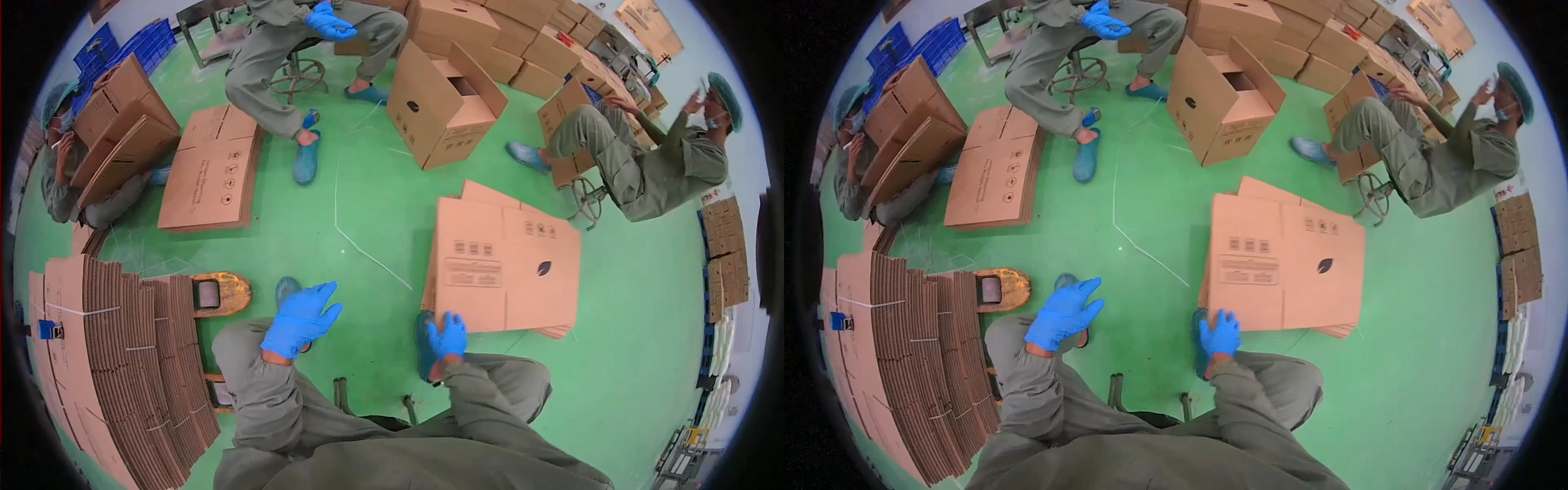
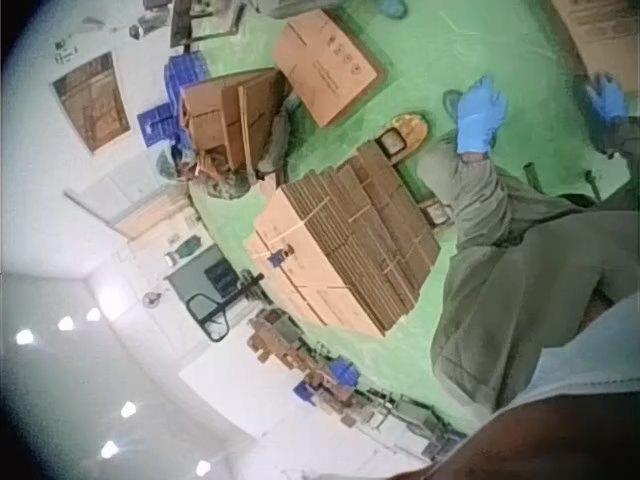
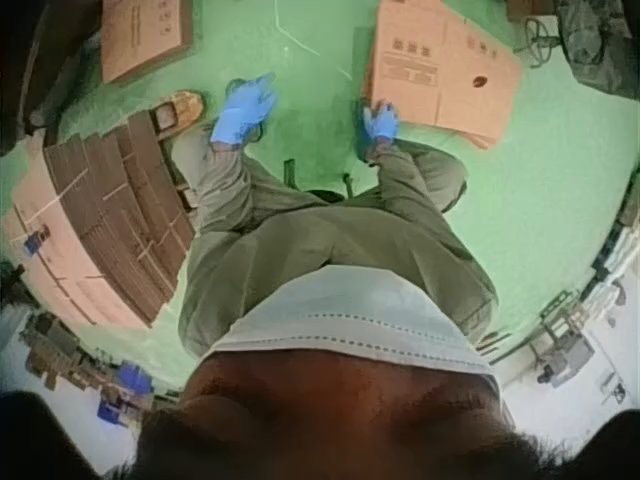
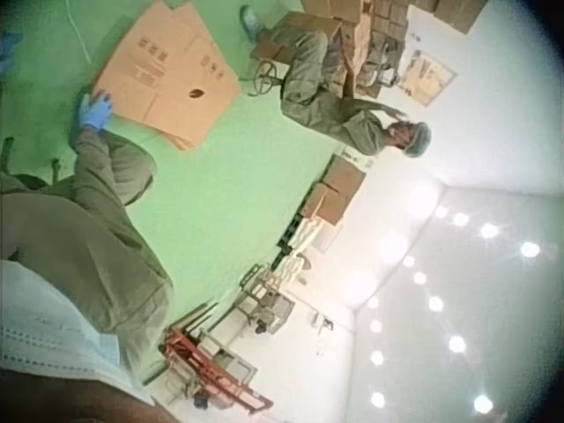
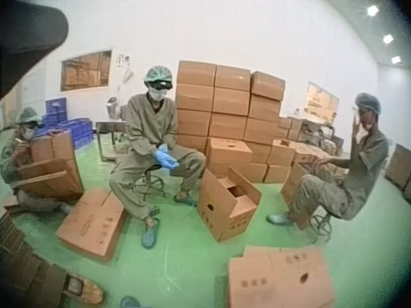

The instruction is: Assembling and marking cardboard boxes in a logistics fulfillment center.

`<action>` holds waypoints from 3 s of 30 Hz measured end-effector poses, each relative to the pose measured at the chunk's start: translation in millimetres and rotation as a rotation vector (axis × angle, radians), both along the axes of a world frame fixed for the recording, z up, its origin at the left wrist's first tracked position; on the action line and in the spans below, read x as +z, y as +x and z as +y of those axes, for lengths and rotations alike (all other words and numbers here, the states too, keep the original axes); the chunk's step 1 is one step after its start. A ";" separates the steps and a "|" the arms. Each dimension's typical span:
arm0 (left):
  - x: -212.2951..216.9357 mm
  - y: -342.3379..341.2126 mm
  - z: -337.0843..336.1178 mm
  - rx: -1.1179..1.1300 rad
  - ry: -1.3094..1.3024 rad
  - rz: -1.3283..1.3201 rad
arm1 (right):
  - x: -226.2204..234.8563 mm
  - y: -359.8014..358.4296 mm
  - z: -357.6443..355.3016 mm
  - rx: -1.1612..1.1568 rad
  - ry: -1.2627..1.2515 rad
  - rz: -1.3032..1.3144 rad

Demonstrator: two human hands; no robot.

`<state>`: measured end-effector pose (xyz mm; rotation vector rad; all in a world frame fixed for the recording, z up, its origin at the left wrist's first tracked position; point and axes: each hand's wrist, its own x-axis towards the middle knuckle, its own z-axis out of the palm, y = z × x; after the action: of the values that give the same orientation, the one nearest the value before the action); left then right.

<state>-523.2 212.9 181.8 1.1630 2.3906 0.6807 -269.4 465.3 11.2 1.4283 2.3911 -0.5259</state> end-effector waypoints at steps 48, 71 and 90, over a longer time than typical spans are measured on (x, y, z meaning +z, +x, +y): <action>-33.4 73.4 -6.4 0.408 0.247 -0.356 | 105.5 12.0 -13.5 0.011 -0.258 0.905; -137.4 114.3 90.4 0.088 -0.647 -0.177 | 124.8 -44.0 -7.4 0.192 -0.054 0.654; -61.4 83.7 91.1 -0.137 -0.438 0.319 | 128.2 -51.1 -31.6 0.365 0.195 0.468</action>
<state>-439.5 304.1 120.5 1.2928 2.5013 -0.0841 -320.5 433.7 139.4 0.9693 3.0596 -0.5943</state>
